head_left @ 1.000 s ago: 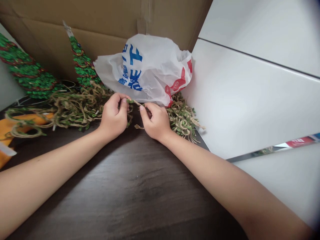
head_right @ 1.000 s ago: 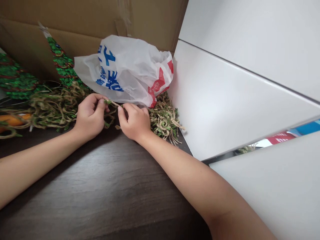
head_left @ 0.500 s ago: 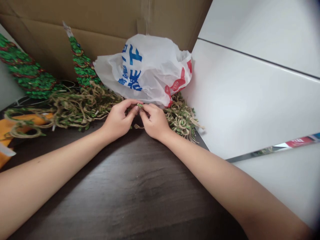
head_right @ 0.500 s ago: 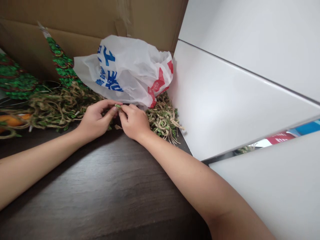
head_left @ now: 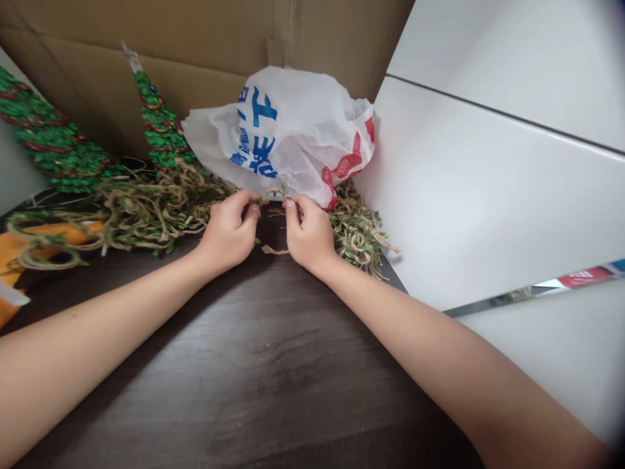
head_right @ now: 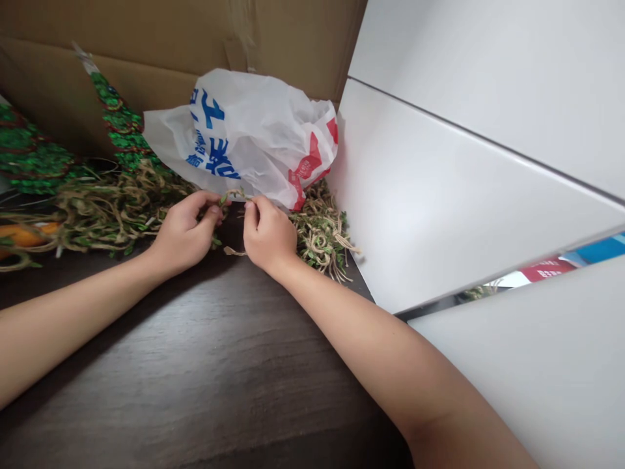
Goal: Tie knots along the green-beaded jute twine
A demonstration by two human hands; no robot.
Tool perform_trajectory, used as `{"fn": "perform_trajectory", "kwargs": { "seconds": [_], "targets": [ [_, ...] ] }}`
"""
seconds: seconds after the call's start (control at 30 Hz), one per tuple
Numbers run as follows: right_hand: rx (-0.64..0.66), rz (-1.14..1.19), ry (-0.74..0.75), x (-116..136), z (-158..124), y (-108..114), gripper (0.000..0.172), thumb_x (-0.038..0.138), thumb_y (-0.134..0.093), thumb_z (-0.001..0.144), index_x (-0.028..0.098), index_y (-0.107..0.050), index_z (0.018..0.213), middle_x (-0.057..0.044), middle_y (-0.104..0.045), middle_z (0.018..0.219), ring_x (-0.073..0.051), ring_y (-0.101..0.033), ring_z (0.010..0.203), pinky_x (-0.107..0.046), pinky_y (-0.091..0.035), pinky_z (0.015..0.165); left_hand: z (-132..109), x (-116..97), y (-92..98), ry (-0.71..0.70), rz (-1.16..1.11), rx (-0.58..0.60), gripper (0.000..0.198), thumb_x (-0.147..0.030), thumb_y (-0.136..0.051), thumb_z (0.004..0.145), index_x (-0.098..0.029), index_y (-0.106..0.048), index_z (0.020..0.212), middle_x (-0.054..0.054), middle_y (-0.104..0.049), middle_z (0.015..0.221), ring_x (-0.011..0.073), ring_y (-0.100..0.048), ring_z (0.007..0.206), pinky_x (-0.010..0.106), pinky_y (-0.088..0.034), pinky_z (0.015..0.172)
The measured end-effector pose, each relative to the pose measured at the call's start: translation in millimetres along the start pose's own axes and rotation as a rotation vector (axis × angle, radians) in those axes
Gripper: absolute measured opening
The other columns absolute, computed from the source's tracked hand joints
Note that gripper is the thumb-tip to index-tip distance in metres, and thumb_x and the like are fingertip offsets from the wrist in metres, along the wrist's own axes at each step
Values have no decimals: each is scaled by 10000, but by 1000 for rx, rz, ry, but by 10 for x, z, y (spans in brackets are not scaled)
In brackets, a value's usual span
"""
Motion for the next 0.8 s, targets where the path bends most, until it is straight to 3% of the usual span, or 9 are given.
{"fn": "perform_trajectory", "kwargs": {
  "seconds": [0.23, 0.33, 0.4, 0.5, 0.63, 0.8],
  "targets": [
    [71, -45, 41, 92, -23, -48, 312, 347, -460, 1109, 238, -704, 947, -61, -754, 931, -234, -699, 874, -372, -532, 844, -12, -83, 63, 4, 30, -30, 349, -487, -567, 1029, -201, -738, 1131, 89, -816, 1097, 290, -753, 1048, 462, -551, 1039],
    [83, -60, 89, 130, -31, -76, 296, 328, -476, 1091, 228, -707, 934, -70, -761, 955, -240, -694, 916, -369, -513, 849, -9, -70, 70, 3, 26, -45, 343, -472, -562, 1037, -217, -746, 1175, 76, -815, 1086, 271, -752, 1026, 441, -547, 1026],
    [76, -60, 104, 137, -30, -79, 289, 323, -481, 1085, 225, -703, 927, -69, -761, 951, -237, -688, 921, -362, -497, 839, -2, -72, 51, -10, 50, -31, 301, -440, -565, 1034, -217, -760, 1089, 76, -809, 1044, 272, -750, 1004, 437, -547, 1000],
    [68, -42, 88, 120, -21, -69, 296, 318, -473, 1090, 225, -677, 895, -48, -738, 890, -212, -654, 835, -347, -461, 784, 4, -101, -2, -42, 97, 18, 256, -380, -581, 1010, -203, -761, 968, 92, -800, 1001, 288, -746, 990, 445, -547, 959],
    [79, -28, 57, 101, -12, -67, 289, 310, -483, 1091, 227, -638, 863, -31, -710, 841, -197, -623, 775, -337, -427, 737, -13, -189, -71, -107, 37, 98, 321, -367, -511, 1028, -188, -774, 986, 97, -795, 991, 265, -734, 944, 426, -552, 932],
    [77, 23, 104, 124, 8, -74, 294, 291, -464, 1105, 230, -622, 864, -38, -723, 894, -202, -642, 843, -335, -474, 807, -23, -181, -53, -92, -28, 84, 331, -392, -488, 1037, -199, -751, 976, 52, -727, 839, 225, -683, 812, 382, -558, 846]
  ]
}}
Point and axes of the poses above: each hand's wrist, its own z-axis towards the middle knuckle, its own y-axis out of the back of the hand, x = y × z, the point moved 10 cm from there along z, towards the middle knuckle
